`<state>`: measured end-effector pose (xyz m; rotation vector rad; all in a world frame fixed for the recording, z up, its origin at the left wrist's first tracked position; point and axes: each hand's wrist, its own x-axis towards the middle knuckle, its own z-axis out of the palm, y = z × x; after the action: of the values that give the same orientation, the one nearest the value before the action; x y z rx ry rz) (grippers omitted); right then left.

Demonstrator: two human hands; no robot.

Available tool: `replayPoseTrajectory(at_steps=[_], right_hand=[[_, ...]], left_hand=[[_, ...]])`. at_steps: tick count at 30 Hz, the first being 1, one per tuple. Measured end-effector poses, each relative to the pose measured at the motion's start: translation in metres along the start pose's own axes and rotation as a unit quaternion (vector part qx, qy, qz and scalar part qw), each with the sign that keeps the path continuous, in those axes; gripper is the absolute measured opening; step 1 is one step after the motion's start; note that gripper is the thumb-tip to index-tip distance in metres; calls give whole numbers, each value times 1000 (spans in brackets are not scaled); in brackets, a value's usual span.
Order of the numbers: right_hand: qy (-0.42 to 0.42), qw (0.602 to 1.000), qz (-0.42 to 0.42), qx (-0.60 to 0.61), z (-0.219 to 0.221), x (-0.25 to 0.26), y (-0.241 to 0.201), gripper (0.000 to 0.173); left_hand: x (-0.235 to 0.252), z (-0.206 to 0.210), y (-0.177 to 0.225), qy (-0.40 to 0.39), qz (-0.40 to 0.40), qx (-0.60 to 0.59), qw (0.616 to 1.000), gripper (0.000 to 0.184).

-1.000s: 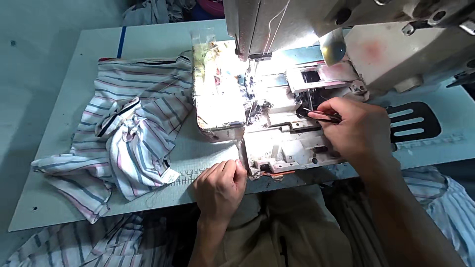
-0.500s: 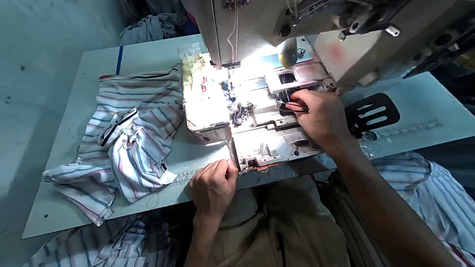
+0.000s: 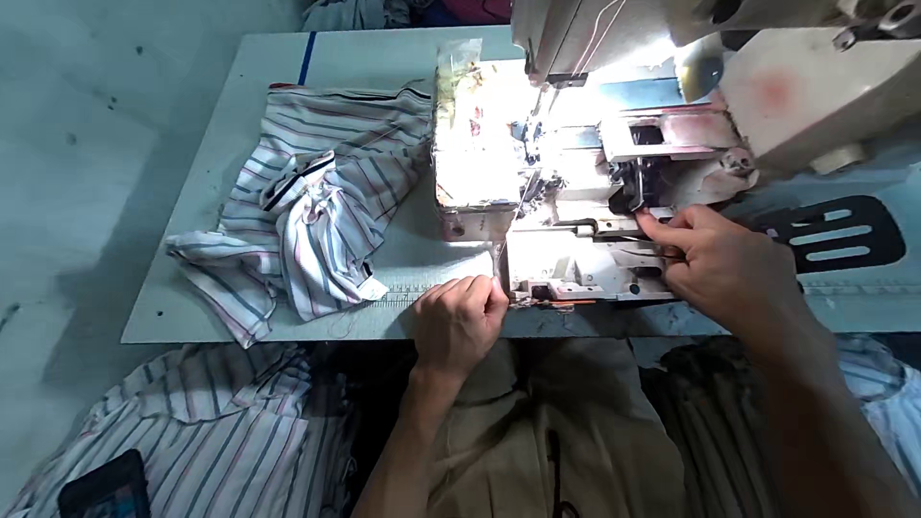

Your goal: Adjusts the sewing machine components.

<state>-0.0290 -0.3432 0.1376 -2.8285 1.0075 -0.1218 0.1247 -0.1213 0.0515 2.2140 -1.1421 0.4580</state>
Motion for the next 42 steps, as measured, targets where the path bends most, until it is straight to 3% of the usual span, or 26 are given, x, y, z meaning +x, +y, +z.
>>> replayPoseTrajectory(at_steps=[3,6,13,22,27,31,34,39,42], right_hand=[[59,998,-11,10,5,-3,3,49],[145,988,-37,45,5,4,3,23],[130,991,-20,23,-14,31,-12,13],[179,982,-48,29,7,35,-10,15],[206,967,-109,107,5,-34,-17,31],[156,959,-140,191,37,-78,-34,41],[175,961,-137,164,47,-67,-42,46],[178,965,-125,145,23,-26,-56,59],[173,965,-98,169,19,2,-67,53]], left_hand=[[2,-1,0,0,10,-5,1000,38],[1,-2,-1,-1,14,-14,1000,38],[-1,-5,-5,-6,15,-47,999,39],[-1,-4,-5,-5,14,-41,999,39],[-2,-4,-4,-1,11,-31,999,39],[-1,-4,-5,0,8,-27,1000,39],[0,-3,-7,-6,20,-38,999,41],[0,-4,-3,-5,13,-2,1000,35],[-1,-5,-1,4,4,-4,1000,34]])
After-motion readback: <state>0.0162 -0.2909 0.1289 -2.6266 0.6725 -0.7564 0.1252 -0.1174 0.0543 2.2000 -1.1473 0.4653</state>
